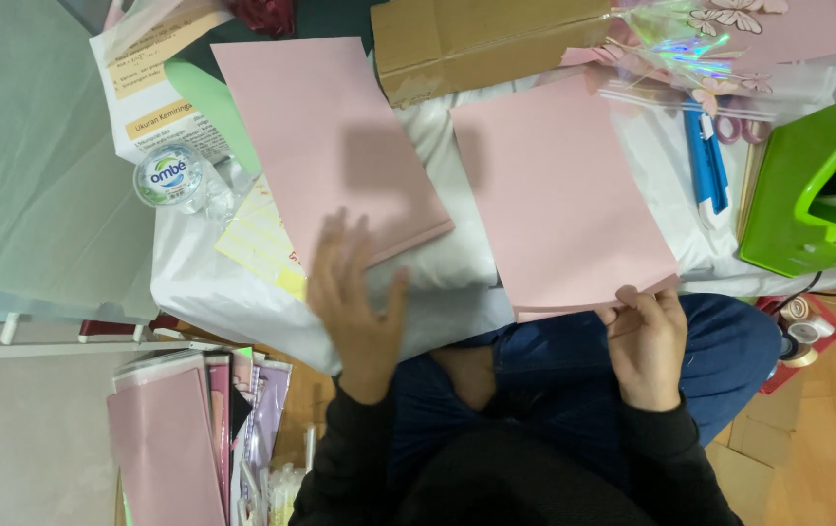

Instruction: The person assembles a decorative butterfly bouquet by arranging butterfly sticks in a cardboard box and wrapping it with pink paper. They fold and tuck the paper around the box, then place the assembled bouquet on the table.

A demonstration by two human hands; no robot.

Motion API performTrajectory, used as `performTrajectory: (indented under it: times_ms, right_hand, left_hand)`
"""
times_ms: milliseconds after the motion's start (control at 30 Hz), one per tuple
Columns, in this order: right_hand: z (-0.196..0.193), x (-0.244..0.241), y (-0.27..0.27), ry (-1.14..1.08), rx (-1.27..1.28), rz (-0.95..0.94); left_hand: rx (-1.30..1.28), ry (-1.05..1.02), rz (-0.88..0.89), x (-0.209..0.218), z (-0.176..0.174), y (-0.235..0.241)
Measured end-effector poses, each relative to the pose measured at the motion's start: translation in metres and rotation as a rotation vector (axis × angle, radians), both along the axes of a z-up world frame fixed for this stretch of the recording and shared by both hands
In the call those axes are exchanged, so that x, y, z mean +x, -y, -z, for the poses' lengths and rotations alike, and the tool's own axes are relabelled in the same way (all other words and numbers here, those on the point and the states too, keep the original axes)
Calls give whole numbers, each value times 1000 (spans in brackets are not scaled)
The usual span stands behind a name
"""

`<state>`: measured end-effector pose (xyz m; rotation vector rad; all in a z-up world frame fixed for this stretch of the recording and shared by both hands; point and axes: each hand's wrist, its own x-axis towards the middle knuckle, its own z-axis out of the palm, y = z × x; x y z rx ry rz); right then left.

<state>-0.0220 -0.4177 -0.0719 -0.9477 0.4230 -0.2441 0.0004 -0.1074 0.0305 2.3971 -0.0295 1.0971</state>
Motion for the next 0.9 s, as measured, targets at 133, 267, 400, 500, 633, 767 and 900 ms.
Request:
performTrajectory:
  times_ms: [133,267,400,500,633,767,900]
  right_hand:
    - [20,2,5,15,71,-1]
    - [-14,4,-6,23,-17,-4]
    - [20,0,16,48,-367,-10]
    - [-26,-3,-2,50,-631,-17]
    - [-46,-1,-12,0,-767,-30]
    - [66,-2,40,-31,-582,-5]
    - [-22,5,-3,60,-630,-34]
  left_hand:
    - [-18,-73,613,-10,41,75]
    - [160,-117,746,7,63,106]
    - [210,-73,851,21,79,120]
    - [182,4,862,20,80,121]
    - [206,44,878,21,85,116]
    - [159,54,922,21,82,116]
    - [168,62,973,16,85,118]
